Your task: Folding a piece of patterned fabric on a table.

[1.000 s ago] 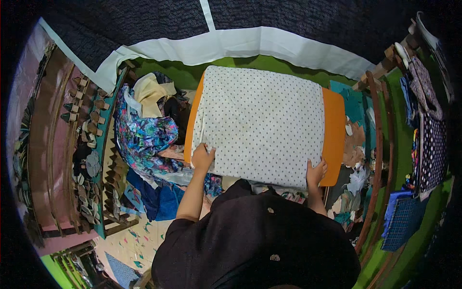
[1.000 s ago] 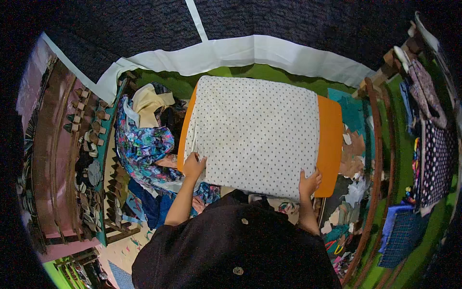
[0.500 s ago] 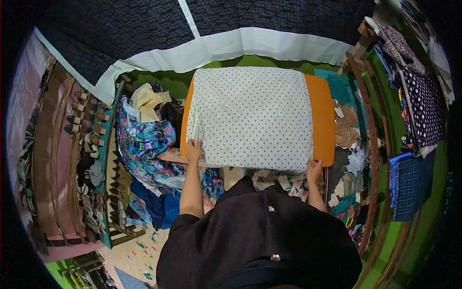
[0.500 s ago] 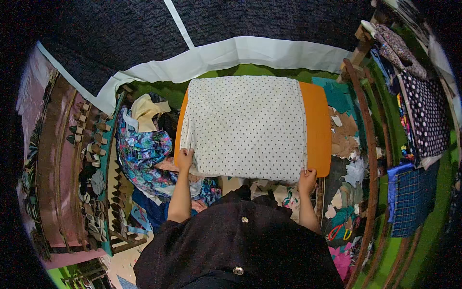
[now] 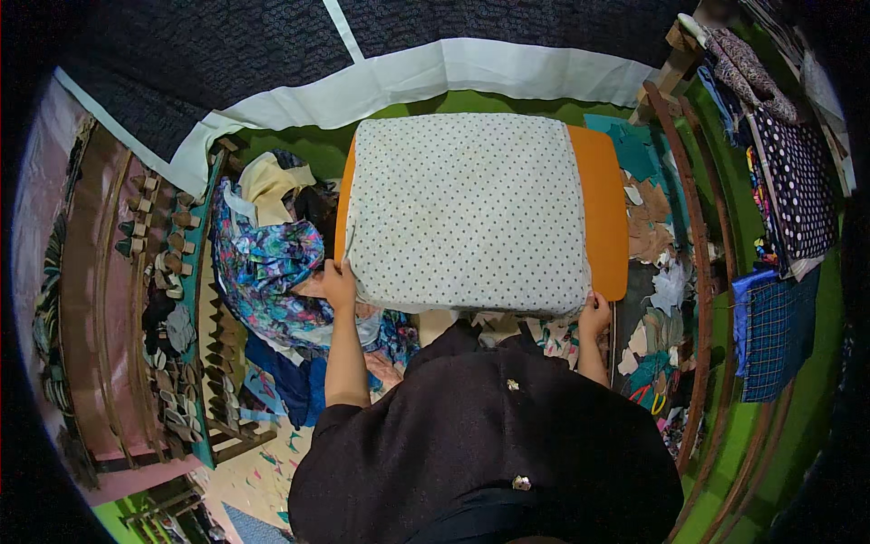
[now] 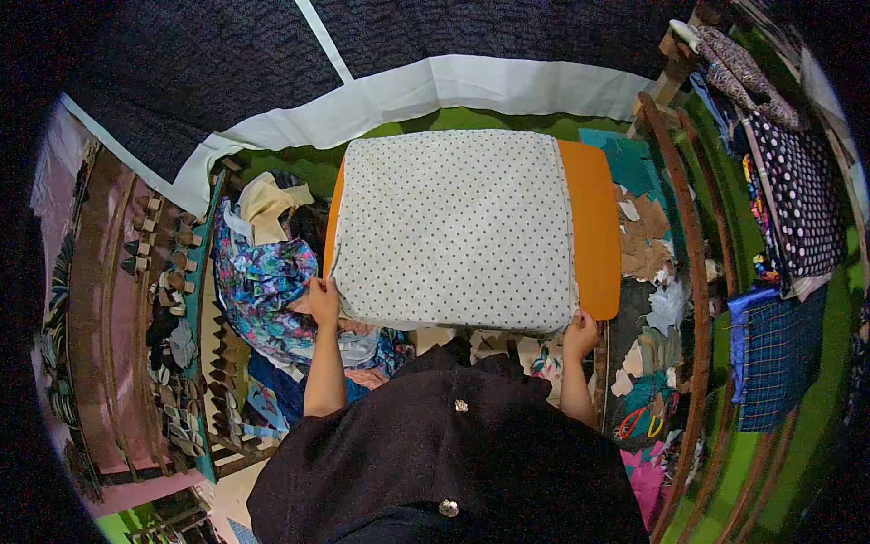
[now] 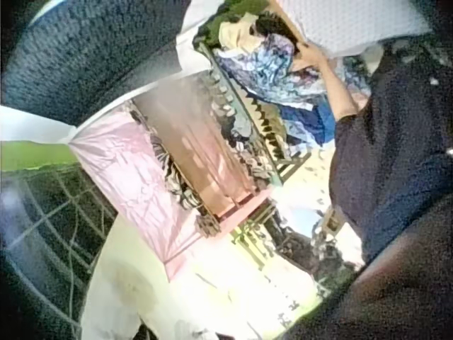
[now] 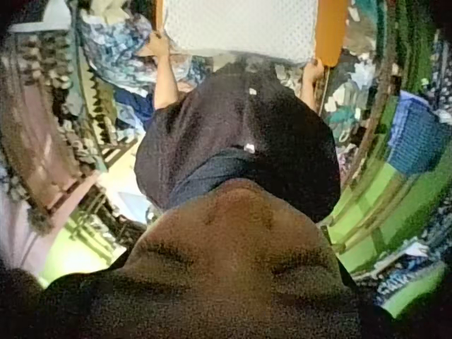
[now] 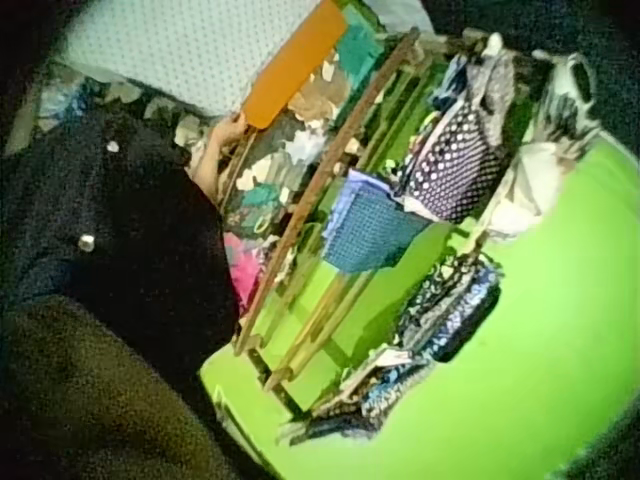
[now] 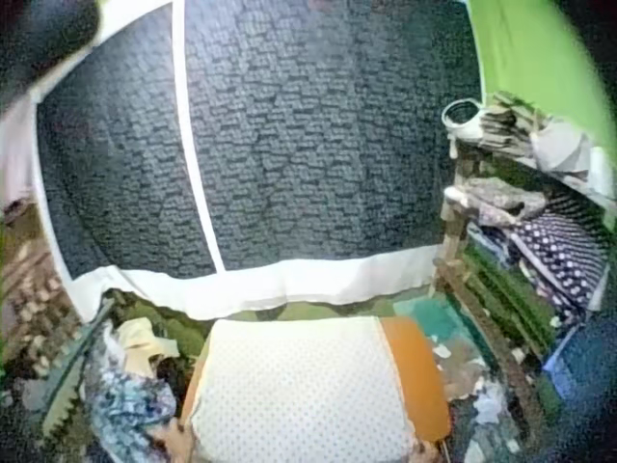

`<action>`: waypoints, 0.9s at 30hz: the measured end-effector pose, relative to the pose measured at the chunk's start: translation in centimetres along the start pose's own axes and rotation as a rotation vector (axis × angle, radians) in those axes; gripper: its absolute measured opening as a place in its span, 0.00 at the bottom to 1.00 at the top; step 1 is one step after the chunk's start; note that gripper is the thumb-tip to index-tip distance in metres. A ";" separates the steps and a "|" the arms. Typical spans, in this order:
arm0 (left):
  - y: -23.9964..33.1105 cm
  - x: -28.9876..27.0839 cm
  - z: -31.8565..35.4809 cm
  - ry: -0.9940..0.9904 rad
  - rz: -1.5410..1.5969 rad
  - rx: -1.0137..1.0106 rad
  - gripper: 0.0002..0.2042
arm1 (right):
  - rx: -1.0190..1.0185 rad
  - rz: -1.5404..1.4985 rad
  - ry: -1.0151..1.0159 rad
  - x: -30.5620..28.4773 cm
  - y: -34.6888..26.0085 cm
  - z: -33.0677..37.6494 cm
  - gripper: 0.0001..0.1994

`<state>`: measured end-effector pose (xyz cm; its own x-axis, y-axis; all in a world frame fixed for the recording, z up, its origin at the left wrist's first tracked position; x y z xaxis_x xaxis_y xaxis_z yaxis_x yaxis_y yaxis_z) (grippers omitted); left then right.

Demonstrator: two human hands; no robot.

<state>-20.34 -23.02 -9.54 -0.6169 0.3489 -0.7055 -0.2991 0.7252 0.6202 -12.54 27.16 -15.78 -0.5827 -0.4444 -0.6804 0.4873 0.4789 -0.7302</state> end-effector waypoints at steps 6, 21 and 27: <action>-0.1 2.4 0.7 -0.191 -0.284 0.159 0.09 | -0.013 0.066 -0.029 -0.1 -0.1 -0.1 0.12; 0.1 4.2 0.3 -0.243 -0.199 -0.067 0.20 | -0.115 0.042 0.031 -0.4 -0.2 0.6 0.12; -1.2 4.7 -1.2 -0.318 0.029 -0.071 0.15 | -0.174 -0.124 0.119 0.2 -0.5 1.0 0.12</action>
<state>-23.75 -22.91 -13.18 -0.3708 0.5453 -0.7518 -0.3414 0.6728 0.6564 -12.21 26.05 -15.57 -0.7088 -0.4200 -0.5667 0.2944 0.5539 -0.7788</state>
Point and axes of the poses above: each hand's wrist, its own z-axis away from the middle knuckle, its own x-axis out of the palm, y = z × x, the point moved 1 cm from there along -z, towards the middle knuckle, and after that the axes turned 6 degrees about y, right-handed, at the moved point
